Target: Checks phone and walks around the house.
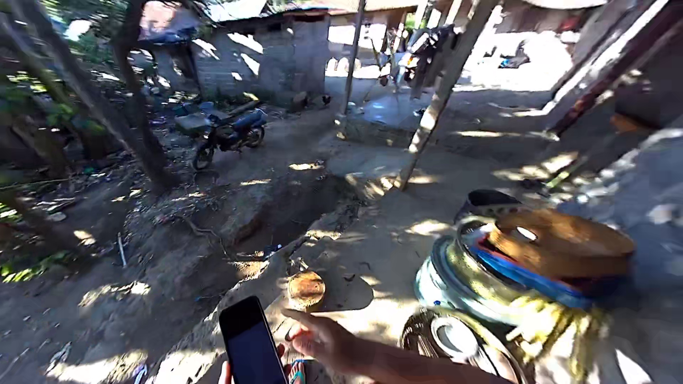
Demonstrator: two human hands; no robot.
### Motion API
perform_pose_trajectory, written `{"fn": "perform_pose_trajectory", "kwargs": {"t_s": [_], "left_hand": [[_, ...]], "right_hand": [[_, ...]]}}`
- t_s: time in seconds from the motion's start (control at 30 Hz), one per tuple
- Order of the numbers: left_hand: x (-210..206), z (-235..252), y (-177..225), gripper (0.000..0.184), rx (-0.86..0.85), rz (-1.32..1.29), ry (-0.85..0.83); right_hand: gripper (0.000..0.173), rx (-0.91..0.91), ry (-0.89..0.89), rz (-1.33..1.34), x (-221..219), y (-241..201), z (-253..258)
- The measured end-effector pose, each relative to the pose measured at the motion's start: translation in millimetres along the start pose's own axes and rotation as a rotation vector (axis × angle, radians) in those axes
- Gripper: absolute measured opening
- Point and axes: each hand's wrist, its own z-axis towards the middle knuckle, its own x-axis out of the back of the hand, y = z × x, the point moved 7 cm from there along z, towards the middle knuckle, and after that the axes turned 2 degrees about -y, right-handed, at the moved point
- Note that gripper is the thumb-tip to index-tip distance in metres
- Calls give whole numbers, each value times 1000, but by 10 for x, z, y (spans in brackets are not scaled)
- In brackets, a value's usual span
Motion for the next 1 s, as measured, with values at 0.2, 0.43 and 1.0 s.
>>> {"fn": "perform_pose_trajectory", "kwargs": {"t_s": [0.2, 0.43, 1.0], "left_hand": [[-382, 1585, 124, 62, 272, 68, -189], [-713, 2914, -375, 48, 435, 113, -160], [-2832, 6253, -2650, 42, 762, 271, -406]], "right_hand": [[42, -134, 356, 8, 1069, 143, 81], [43, -321, 673, 31, 1983, 774, -398], [42, -562, 1132, 80, 5620, 1814, -1863]]}}
